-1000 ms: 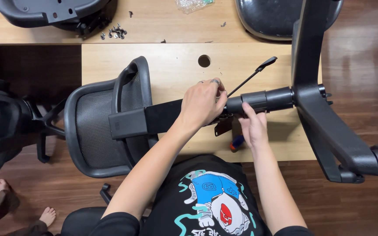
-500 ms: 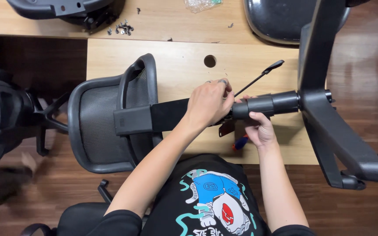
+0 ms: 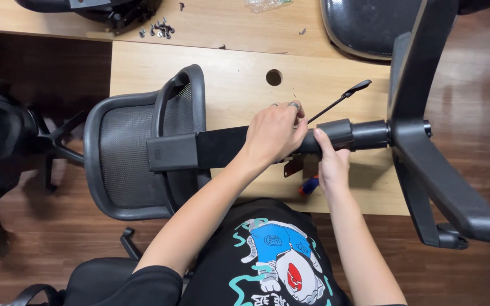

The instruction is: The person assembles an office chair on a wooden table, using a screwdriver to drive screws that fasten the seat mounting plate to the chair base and mechanism. They align the parts by hand, pick up screws from the table, handle the gas lift cylinder and a plastic cover, and continue tightening screws on the mechanism plate.

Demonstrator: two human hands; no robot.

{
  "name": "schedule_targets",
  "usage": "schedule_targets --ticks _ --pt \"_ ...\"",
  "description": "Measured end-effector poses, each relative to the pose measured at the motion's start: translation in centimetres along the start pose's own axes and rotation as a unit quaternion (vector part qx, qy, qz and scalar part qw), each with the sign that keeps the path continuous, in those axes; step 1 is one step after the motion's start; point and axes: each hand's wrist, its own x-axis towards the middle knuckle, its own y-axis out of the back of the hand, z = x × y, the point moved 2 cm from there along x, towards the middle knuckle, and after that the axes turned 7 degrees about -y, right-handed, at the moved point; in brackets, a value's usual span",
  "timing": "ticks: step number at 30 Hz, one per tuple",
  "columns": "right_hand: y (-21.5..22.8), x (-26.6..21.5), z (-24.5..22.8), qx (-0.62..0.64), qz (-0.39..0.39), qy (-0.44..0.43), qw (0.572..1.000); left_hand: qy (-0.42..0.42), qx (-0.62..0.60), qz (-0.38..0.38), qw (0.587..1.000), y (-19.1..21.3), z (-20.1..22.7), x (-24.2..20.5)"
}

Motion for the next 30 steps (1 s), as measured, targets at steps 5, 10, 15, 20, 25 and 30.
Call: schedule_targets --ticks 5,10,15,20,25,30 --pt "0.6 0.7 1.5 -0.029 0.081 0.05 0.995 -0.159 -0.114 0.193 0.961 2.1 1.1 -1.7" --pt "0.7 -0.6 -0.1 0.077 -0.011 0.011 0.997 -0.211 -0.207 0.024 0.955 0.0 2.3 -12.0" --pt "1.4 -0.6 -1.0 0.062 -0.074 0.016 0.995 0.302 -0.227 -0.07 0.923 -9.8 -8.7 -16.2" --pt "1.4 -1.2 -2.6 -0.006 -0.094 0.004 0.996 0.181 -0.23 0.111 0.95 -29.8 -18.6 -14.2" --pt "2.9 -0.4 -1.5 -0.027 -0.087 0.016 0.996 0.257 -0.289 0.043 0.921 -23.2 -10.3 -11.9" --pt "2.8 -0.4 -0.7 -0.064 0.004 0.058 0.996 0.294 -0.31 0.038 0.903 -25.5 -12.5 -15.0"
